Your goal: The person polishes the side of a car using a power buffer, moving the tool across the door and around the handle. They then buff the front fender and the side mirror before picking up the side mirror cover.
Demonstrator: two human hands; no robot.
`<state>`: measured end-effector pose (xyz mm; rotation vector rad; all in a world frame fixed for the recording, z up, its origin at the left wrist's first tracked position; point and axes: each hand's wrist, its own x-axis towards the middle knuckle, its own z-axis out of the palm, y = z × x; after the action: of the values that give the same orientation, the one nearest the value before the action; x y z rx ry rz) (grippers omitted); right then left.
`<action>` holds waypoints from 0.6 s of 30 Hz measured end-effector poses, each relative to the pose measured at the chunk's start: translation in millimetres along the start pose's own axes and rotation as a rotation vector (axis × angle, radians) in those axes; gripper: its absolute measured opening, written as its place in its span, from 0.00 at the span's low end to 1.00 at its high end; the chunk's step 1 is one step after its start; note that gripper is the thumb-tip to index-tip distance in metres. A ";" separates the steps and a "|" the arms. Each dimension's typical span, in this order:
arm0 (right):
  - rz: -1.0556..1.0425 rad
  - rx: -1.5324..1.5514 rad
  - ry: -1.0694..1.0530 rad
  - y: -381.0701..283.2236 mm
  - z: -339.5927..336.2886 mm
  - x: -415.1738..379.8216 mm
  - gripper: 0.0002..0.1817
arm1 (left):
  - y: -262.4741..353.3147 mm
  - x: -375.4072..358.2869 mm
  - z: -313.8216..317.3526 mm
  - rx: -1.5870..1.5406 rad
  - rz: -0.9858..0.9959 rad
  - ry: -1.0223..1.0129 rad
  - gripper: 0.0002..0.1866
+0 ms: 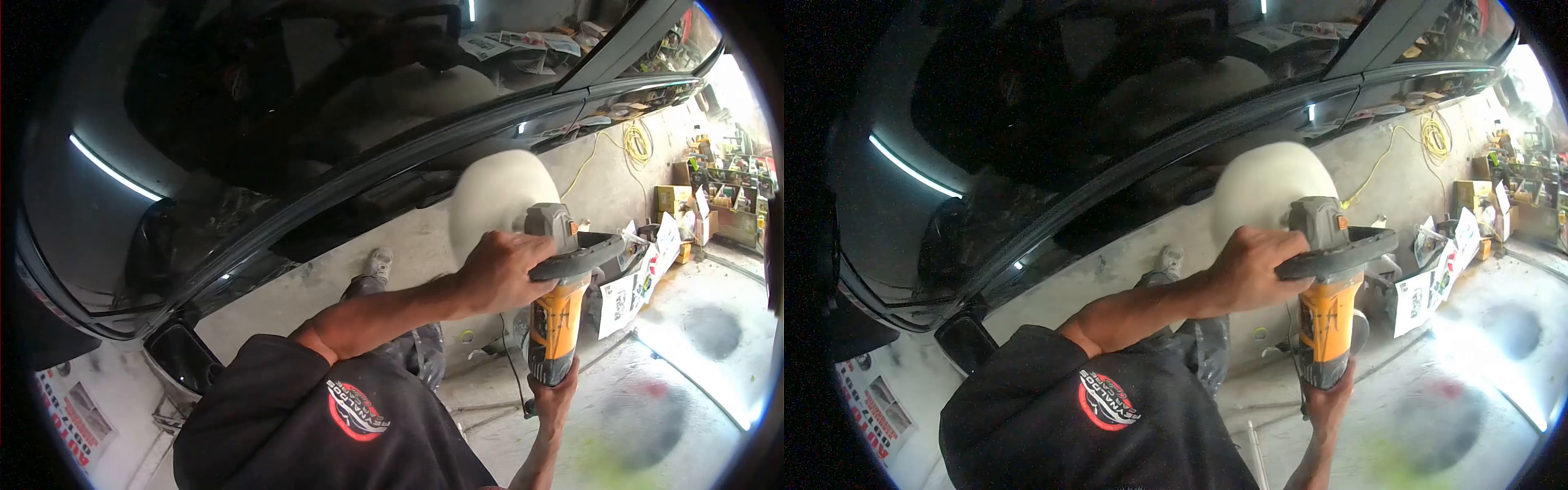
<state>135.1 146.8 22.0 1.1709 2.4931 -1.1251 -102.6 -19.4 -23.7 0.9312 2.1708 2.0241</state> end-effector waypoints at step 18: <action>-0.009 0.341 -0.346 69.4 103.2 -67.9 0.40 | 85.0 -94.2 -56.9 0.536 -0.046 -0.309 0.13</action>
<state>214.8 63.3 -60.1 0.9345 2.1034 -1.6451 -14.9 -114.0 28.3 1.1290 2.5496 1.1818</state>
